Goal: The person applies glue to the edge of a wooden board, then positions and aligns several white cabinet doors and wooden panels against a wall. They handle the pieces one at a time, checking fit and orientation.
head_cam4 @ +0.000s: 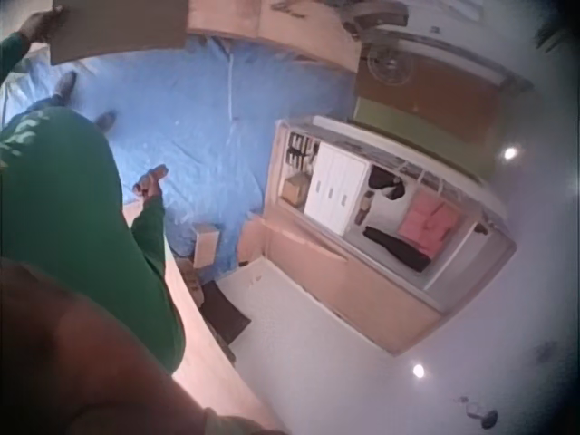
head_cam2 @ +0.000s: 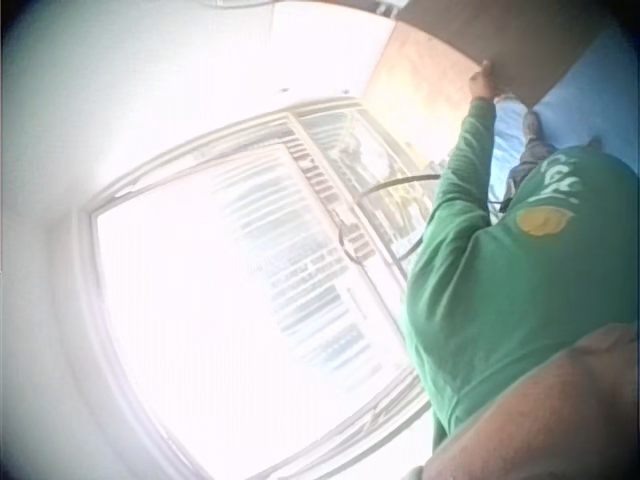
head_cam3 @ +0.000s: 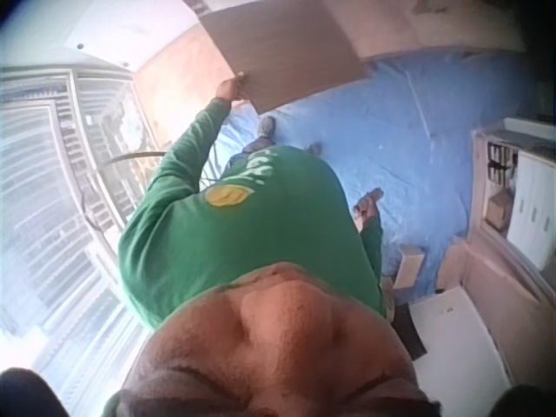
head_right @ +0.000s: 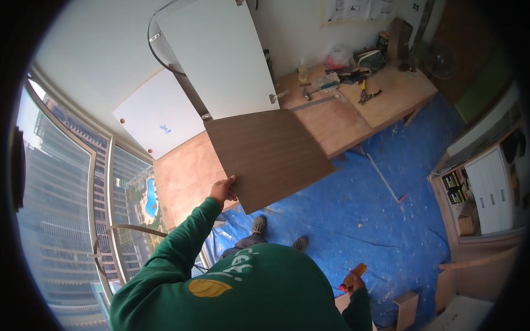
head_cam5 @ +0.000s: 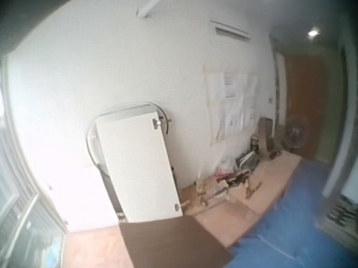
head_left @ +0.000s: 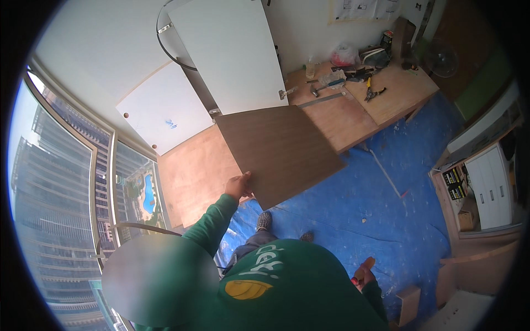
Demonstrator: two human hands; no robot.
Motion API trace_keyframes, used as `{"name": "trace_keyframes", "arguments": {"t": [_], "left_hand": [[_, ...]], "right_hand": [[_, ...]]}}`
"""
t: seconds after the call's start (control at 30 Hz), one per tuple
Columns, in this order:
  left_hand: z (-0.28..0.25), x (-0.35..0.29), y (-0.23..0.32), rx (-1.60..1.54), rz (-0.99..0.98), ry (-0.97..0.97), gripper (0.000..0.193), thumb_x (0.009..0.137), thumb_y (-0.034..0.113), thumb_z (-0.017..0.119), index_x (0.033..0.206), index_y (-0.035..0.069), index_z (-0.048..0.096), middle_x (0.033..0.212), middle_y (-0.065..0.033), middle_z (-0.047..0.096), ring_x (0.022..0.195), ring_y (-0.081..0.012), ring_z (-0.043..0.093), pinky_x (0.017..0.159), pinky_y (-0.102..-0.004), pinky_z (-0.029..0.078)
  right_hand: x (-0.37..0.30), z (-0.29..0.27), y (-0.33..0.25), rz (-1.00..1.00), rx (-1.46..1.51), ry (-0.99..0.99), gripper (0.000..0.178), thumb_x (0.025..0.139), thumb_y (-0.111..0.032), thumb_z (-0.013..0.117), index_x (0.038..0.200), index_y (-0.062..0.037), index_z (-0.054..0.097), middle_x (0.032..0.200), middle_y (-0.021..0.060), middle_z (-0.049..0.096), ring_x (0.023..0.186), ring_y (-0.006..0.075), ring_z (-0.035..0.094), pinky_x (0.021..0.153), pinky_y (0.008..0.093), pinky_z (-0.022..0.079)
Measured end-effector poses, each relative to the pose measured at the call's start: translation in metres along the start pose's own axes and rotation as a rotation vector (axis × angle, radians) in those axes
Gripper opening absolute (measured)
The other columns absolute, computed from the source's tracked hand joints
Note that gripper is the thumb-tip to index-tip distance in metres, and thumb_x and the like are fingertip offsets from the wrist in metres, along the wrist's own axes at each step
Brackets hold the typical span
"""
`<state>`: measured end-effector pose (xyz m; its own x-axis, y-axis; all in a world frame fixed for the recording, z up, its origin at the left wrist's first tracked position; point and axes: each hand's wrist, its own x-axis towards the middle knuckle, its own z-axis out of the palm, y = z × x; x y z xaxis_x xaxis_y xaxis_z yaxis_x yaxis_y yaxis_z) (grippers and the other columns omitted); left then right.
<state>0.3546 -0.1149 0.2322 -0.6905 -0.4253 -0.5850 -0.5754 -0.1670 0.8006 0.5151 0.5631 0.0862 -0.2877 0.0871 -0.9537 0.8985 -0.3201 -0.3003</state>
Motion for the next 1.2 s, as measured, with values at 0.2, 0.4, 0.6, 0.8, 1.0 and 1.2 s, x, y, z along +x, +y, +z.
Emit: {"name": "trace_keyframes", "arguments": {"t": [0.2,0.4,0.6,0.8,1.0,1.2], "left_hand": [[0.056,-0.039,0.112,0.049,0.241,0.010,0.045,0.100,0.042,0.071,0.083,0.001,0.067,0.063,-0.0103,0.064,0.046,-0.0212,0.062,0.046,-0.0326,0.051],[0.136,-0.047,0.210,0.148,0.379,-0.070,0.055,0.098,0.049,0.075,0.079,-0.002,0.066,0.062,-0.0094,0.060,0.047,-0.0201,0.060,0.045,-0.0328,0.050],[0.188,-0.039,0.271,0.309,0.426,-0.142,0.061,0.095,0.061,0.075,0.078,0.003,0.066,0.063,-0.0076,0.062,0.052,-0.0196,0.064,0.049,-0.0325,0.049],[0.222,-0.034,0.297,0.427,0.475,-0.167,0.068,0.095,0.070,0.069,0.075,0.005,0.065,0.064,-0.0072,0.065,0.053,-0.0191,0.067,0.050,-0.0315,0.049],[0.229,-0.029,0.295,0.399,0.560,-0.143,0.072,0.096,0.069,0.070,0.074,0.001,0.066,0.063,-0.0082,0.064,0.051,-0.0194,0.066,0.051,-0.0323,0.053],[0.229,-0.018,0.289,0.266,0.557,-0.181,0.068,0.095,0.062,0.077,0.072,-0.001,0.066,0.062,-0.0078,0.063,0.050,-0.0168,0.062,0.049,-0.0302,0.054]], "right_hand": [[0.012,-0.027,0.016,-0.062,-0.234,0.000,0.051,0.085,-0.062,0.080,0.094,-0.0136,0.063,0.063,0.0075,0.059,0.044,0.0239,0.052,0.041,0.0358,0.038],[0.004,-0.028,0.006,-0.048,-0.130,-0.015,0.049,0.085,-0.060,0.081,0.093,-0.0144,0.063,0.063,0.0056,0.059,0.043,0.0214,0.051,0.041,0.0335,0.037],[0.020,-0.026,0.003,-0.058,0.032,-0.008,0.043,0.085,-0.055,0.082,0.092,-0.0177,0.062,0.066,0.0017,0.059,0.046,0.0189,0.053,0.040,0.0305,0.037],[0.010,-0.026,0.013,-0.019,0.038,-0.027,0.040,0.087,-0.054,0.081,0.092,-0.0199,0.061,0.068,0.0004,0.059,0.047,0.0189,0.053,0.040,0.0310,0.036],[-0.002,-0.021,0.022,-0.064,-0.181,-0.082,0.042,0.089,-0.057,0.077,0.090,-0.0187,0.061,0.064,0.0043,0.058,0.044,0.0209,0.051,0.041,0.0329,0.038],[0.004,0.017,-0.014,0.011,-0.301,-0.037,0.049,0.093,-0.065,0.067,0.088,-0.0165,0.060,0.069,0.0038,0.059,0.054,0.0189,0.055,0.049,0.0354,0.044]]}}
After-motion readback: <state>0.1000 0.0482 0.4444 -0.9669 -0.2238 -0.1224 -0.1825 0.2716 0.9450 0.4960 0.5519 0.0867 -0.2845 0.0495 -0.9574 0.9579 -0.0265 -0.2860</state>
